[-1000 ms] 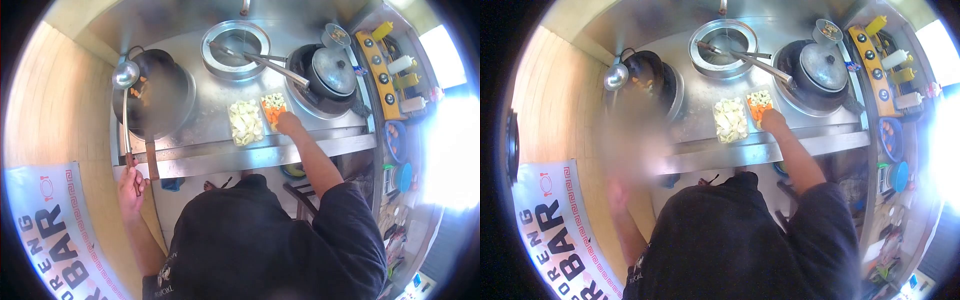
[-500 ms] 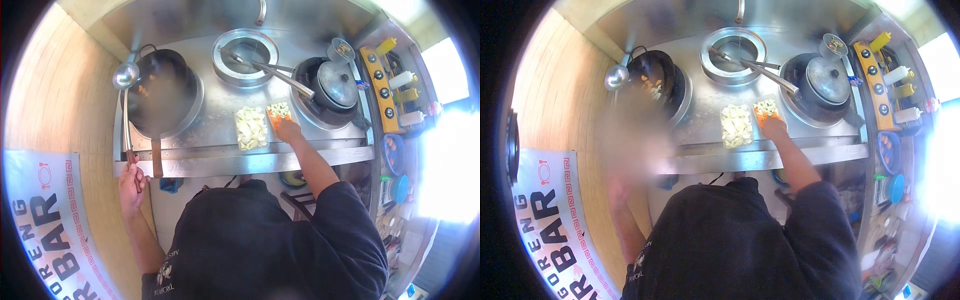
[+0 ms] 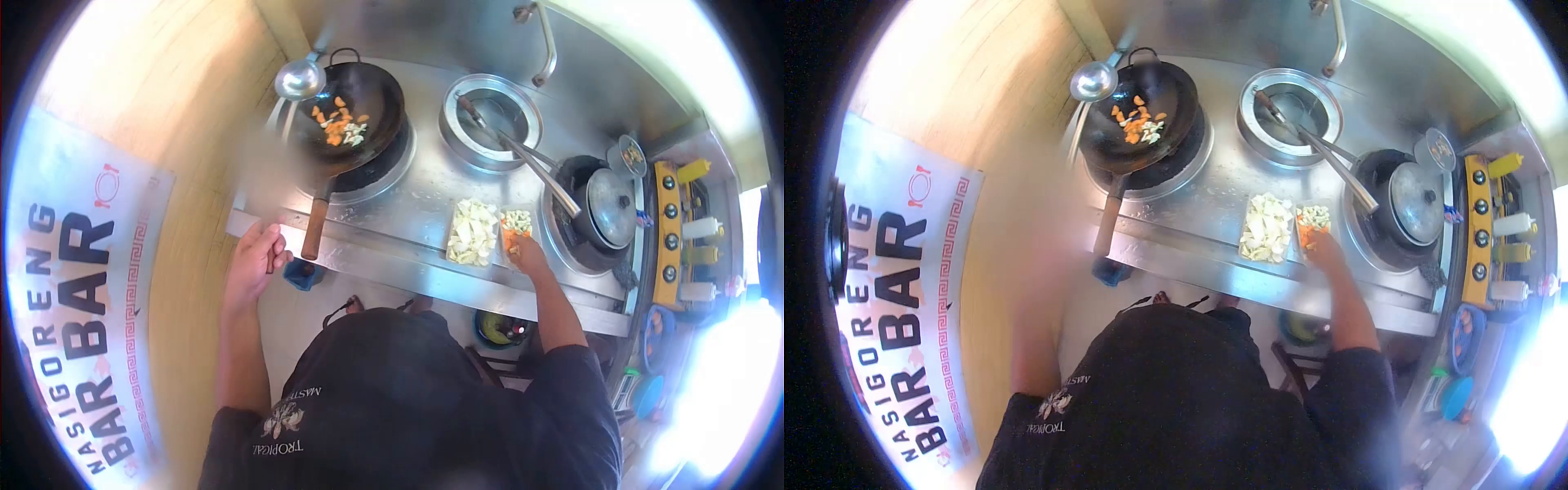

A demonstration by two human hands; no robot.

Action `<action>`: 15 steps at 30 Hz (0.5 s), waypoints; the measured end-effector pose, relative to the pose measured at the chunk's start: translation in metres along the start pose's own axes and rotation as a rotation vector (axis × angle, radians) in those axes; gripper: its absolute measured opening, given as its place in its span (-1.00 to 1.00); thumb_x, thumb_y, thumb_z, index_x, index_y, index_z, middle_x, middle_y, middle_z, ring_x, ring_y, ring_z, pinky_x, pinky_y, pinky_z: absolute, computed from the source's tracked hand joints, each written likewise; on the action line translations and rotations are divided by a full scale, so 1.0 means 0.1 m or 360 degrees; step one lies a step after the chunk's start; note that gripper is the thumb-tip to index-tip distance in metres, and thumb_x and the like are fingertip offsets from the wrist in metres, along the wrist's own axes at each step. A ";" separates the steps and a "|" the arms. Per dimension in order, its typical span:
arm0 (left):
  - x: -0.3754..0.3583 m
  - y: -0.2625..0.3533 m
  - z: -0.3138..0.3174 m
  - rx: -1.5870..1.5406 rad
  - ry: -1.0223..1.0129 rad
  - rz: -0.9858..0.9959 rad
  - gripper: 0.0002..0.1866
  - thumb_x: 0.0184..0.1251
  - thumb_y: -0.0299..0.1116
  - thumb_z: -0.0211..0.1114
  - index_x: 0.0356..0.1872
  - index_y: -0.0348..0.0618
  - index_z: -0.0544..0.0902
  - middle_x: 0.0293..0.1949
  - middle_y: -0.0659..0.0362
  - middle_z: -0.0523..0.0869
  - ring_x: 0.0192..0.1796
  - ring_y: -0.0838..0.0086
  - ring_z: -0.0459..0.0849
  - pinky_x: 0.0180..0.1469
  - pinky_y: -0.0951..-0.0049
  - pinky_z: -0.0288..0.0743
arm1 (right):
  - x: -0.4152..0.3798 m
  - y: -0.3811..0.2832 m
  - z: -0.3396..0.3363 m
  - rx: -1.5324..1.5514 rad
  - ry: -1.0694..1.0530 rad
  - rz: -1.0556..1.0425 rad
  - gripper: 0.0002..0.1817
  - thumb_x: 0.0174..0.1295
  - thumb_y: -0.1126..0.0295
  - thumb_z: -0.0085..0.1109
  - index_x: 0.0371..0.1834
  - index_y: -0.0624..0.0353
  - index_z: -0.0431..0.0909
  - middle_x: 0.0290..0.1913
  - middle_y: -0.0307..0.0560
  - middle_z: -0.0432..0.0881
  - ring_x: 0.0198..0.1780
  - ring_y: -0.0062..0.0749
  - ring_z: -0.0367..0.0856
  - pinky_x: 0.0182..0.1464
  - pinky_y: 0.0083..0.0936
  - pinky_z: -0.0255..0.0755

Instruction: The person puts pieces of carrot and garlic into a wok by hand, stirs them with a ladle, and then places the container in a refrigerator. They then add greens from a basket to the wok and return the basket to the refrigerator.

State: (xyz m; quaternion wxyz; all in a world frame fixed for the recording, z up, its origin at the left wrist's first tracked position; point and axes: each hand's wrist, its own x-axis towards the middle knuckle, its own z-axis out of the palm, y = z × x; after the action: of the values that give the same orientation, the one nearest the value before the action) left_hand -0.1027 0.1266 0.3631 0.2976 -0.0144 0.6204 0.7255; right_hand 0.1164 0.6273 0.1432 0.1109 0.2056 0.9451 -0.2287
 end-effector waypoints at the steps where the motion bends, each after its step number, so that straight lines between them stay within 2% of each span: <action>1: -0.01 0.00 -0.01 -0.0006 0.0019 0.0008 -0.76 0.45 -0.32 0.03 0.00 -0.22 0.44 -0.57 0.33 0.39 -0.63 0.64 0.34 -0.33 0.50 0.45 | -0.01 0.00 -0.01 0.0059 0.0046 0.0024 -0.65 -0.03 0.32 0.30 -0.15 0.15 0.52 -0.16 0.16 0.58 -0.05 0.04 0.54 -0.02 -0.17 0.43; 5: -0.02 0.07 -0.02 0.0005 0.0017 0.0014 -0.77 0.43 -0.31 0.06 -0.04 -0.23 0.47 -0.57 0.33 0.40 -0.64 0.65 0.33 -0.33 0.51 0.44 | -0.05 -0.01 -0.08 0.0167 0.0231 0.0176 -0.62 -0.12 0.33 0.40 -0.19 0.13 0.57 -0.22 0.13 0.60 -0.12 -0.06 0.58 -0.07 -0.26 0.44; 9: 0.03 -0.01 -0.11 0.0037 0.0069 0.0008 -0.78 0.43 -0.30 0.06 -0.07 -0.21 0.48 -0.57 0.34 0.40 -0.65 0.66 0.33 -0.35 0.51 0.43 | -0.08 0.15 -0.01 0.0356 0.0325 0.0300 -0.65 -0.12 0.33 0.41 -0.24 0.18 0.58 -0.29 0.11 0.64 -0.22 -0.10 0.61 -0.16 -0.28 0.45; 11: 0.12 -0.09 -0.30 0.0050 -0.0016 0.0030 -0.78 0.43 -0.29 0.06 -0.06 -0.20 0.48 -0.58 0.34 0.40 -0.66 0.66 0.33 -0.37 0.51 0.43 | -0.06 0.36 0.02 0.0310 0.0493 0.0132 -0.67 -0.09 0.32 0.40 -0.27 0.24 0.58 -0.38 0.07 0.64 -0.33 -0.27 0.62 -0.25 -0.39 0.45; 13: 0.20 -0.19 -0.29 0.0043 -0.0158 0.0013 -0.77 0.43 -0.28 0.05 -0.05 -0.19 0.47 -0.58 0.34 0.41 -0.66 0.67 0.33 -0.38 0.51 0.42 | -0.13 0.22 -0.25 0.0677 0.0222 0.0568 -0.71 -0.03 0.31 0.37 -0.35 0.29 0.59 -0.42 -0.04 0.62 -0.37 -0.48 0.58 -0.29 -0.49 0.44; 15: 0.16 -0.07 -0.17 0.0017 -0.0082 0.0023 -0.77 0.44 -0.27 0.04 -0.02 -0.16 0.46 -0.58 0.34 0.40 -0.66 0.66 0.33 -0.40 0.53 0.41 | -0.22 0.28 -0.38 0.1235 0.0100 0.0622 -0.71 0.04 0.29 0.34 -0.30 0.29 0.58 -0.44 -0.19 0.59 -0.39 -0.61 0.53 -0.34 -0.60 0.41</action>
State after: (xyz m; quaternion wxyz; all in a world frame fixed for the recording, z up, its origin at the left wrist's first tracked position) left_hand -0.1187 0.1175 0.3471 0.3084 0.0103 0.6164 0.7245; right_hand 0.1436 0.6608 0.1721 0.0377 0.4138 0.7355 -0.5351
